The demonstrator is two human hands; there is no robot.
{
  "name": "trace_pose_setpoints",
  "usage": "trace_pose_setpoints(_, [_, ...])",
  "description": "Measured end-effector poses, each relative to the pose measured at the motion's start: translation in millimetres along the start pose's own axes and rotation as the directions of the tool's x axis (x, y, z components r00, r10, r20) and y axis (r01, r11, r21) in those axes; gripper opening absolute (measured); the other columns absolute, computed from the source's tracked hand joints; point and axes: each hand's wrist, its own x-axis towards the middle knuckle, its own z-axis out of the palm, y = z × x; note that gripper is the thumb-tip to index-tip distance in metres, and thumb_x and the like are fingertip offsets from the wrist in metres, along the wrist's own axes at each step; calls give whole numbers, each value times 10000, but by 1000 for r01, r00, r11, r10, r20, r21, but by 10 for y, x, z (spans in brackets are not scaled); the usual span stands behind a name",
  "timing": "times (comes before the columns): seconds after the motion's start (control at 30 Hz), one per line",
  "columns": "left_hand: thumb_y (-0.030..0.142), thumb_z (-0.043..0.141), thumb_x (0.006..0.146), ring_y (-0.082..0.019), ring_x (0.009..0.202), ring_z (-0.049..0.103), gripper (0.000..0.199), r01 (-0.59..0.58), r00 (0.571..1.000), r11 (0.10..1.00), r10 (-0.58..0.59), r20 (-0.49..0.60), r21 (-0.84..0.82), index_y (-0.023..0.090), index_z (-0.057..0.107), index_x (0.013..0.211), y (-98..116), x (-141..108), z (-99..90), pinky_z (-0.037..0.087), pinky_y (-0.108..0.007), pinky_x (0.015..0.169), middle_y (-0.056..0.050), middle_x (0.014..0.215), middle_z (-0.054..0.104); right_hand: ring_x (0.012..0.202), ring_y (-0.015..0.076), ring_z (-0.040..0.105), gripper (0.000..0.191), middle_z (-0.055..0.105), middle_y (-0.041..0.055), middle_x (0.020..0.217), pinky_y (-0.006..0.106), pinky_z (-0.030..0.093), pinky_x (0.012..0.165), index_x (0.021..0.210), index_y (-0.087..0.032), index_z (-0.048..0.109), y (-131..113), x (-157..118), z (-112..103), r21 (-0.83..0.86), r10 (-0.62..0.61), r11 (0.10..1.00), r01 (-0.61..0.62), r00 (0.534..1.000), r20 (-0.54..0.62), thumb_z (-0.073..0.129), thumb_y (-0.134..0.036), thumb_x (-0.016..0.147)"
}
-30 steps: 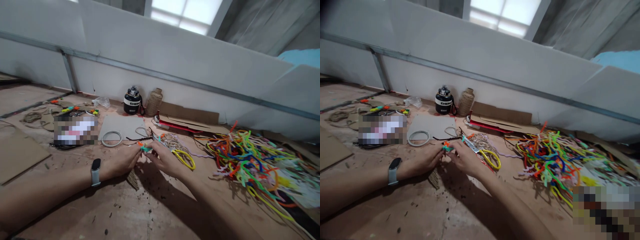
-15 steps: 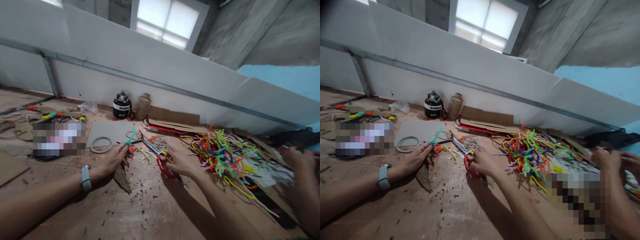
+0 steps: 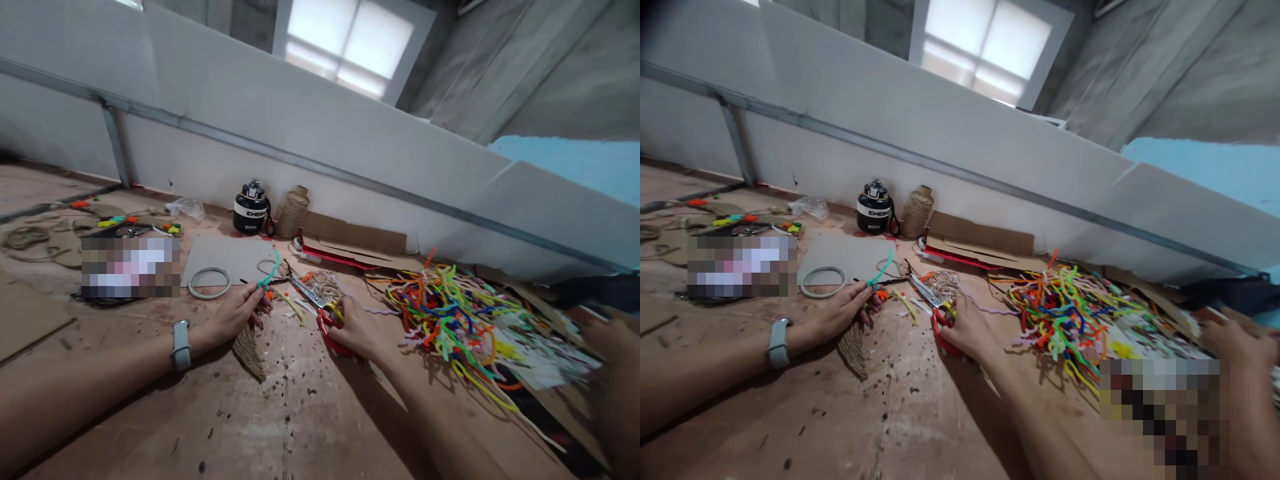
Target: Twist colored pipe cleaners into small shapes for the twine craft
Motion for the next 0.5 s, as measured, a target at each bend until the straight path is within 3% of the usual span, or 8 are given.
trace_pose_setpoints(0.13, [525, 504, 861, -103, 540, 548, 368, 2, 1000, 1000, -2, 16, -12, 160, 534, 828, -9, 15, -9, 489, -204, 432, -18, 764, 592, 835, 230, 588, 402, 642, 140, 1011, 280, 409, 665, 1049, -118, 535, 82, 51, 64, 88, 51, 995, -49, 998, -26, 612, -300, 699])
trace_pose_setpoints(0.37, [513, 516, 862, -100, 546, 548, 359, 11, 999, 999, -9, 31, -44, 156, 532, 821, -50, 34, 5, 506, -213, 438, -15, 759, 581, 646, 207, 583, 170, 659, 45, 732, 268, 365, 548, 801, -189, 582, 191, 96, 156, 141, 134, 981, -133, 991, -3, 581, -340, 722])
trace_pose_setpoints(0.5, [515, 506, 876, -98, 530, 547, 363, 34, 999, 997, -32, 29, -66, 155, 529, 844, -48, 39, -1, 505, -221, 431, -17, 770, 586, 702, 223, 612, 201, 666, 54, 780, 289, 421, 585, 842, -200, 550, 120, 58, 91, 281, 179, 949, -143, 978, -104, 544, -391, 780])
